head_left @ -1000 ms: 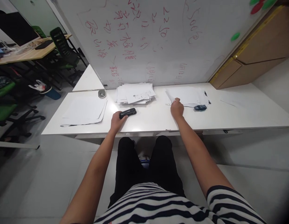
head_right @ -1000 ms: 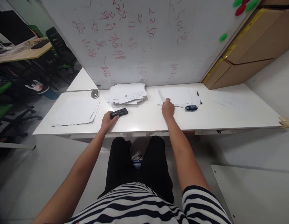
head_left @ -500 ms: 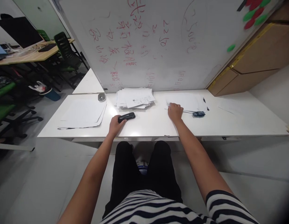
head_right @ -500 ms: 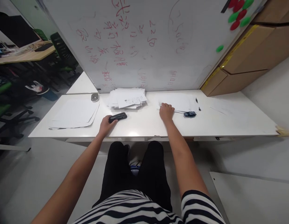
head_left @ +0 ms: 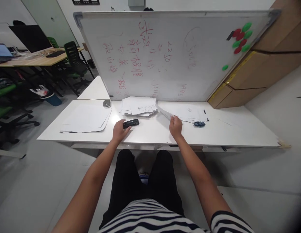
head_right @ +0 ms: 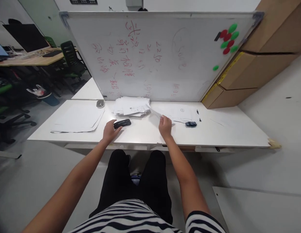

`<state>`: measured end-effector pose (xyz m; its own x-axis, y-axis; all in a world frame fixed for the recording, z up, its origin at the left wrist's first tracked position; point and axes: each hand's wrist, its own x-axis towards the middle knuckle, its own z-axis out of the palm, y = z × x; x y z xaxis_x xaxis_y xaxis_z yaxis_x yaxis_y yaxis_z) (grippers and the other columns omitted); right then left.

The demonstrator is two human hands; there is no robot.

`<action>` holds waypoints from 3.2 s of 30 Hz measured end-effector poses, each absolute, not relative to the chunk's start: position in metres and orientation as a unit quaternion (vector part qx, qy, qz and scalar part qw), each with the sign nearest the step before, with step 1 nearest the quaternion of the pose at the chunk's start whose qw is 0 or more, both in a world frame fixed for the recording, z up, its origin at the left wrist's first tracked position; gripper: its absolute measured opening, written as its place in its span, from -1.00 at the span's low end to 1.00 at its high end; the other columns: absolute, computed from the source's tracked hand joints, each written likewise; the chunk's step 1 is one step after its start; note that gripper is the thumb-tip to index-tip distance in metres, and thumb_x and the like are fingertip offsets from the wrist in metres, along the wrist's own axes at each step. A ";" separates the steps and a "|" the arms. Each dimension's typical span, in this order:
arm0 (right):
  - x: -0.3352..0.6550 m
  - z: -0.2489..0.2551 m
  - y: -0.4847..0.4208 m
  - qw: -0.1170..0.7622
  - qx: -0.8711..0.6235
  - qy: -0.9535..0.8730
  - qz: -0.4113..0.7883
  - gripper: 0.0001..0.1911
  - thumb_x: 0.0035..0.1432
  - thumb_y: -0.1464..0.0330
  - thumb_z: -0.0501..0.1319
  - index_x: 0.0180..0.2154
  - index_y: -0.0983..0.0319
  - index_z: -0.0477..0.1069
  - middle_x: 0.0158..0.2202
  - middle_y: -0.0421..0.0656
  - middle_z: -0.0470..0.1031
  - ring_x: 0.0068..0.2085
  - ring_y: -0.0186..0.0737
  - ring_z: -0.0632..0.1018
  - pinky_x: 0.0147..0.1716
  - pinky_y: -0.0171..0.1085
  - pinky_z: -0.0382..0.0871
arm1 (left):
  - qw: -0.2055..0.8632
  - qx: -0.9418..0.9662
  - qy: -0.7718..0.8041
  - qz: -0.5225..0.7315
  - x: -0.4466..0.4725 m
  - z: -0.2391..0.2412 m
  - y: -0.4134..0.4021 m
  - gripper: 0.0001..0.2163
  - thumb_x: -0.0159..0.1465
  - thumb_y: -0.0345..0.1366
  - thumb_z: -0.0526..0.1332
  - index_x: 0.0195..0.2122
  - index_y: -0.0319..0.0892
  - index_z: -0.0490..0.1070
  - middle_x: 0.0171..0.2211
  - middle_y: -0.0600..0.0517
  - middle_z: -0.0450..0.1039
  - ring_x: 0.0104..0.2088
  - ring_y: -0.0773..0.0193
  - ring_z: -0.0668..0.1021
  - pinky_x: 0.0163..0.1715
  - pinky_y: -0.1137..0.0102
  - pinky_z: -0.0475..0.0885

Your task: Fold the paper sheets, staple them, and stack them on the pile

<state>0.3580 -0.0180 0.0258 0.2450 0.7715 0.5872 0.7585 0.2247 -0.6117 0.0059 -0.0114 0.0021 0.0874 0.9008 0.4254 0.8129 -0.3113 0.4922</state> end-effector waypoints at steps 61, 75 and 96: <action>0.270 0.045 -0.070 0.615 -0.505 -0.517 0.316 -0.32 0.11 0.15 0.23 0.21 0.17 0.08 0.05 0.00 0.41 0.06 -0.11 0.45 0.07 -0.06 0.32 | 0.344 0.482 0.535 0.602 0.112 0.050 -0.059 -0.66 0.18 0.05 0.21 -0.28 -0.12 0.26 -0.31 0.02 0.39 -0.28 0.24 0.47 -0.27 0.37 0.37; 0.272 0.009 -0.080 0.586 -0.554 -0.505 0.308 -0.52 0.11 0.13 0.19 0.03 0.18 0.30 -0.02 -0.04 0.49 0.02 -0.08 0.50 0.04 -0.01 0.34 | 0.495 0.482 0.483 0.539 0.104 0.038 -0.071 -0.59 0.04 -0.05 0.37 -0.16 -0.19 0.44 -0.16 -0.09 0.54 -0.16 0.11 0.56 -0.13 0.22 0.44; 0.330 -0.033 -0.185 0.569 -0.630 -0.276 0.451 -0.63 -0.07 0.14 0.34 -0.25 0.23 0.53 -0.20 -0.07 0.62 -0.20 0.01 0.61 -0.28 -0.13 0.50 | 0.102 0.701 0.626 0.326 0.044 0.020 -0.006 -0.53 0.17 -0.19 0.26 0.08 -0.23 0.27 0.16 -0.27 0.25 0.28 -0.22 0.12 0.17 -0.04 0.13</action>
<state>0.3304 -0.1845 -0.0327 0.4398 0.8613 -0.2543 -0.1660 -0.2003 -0.9656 0.0445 -0.0064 0.0202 0.0041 0.9442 0.3293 0.8114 -0.1956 0.5508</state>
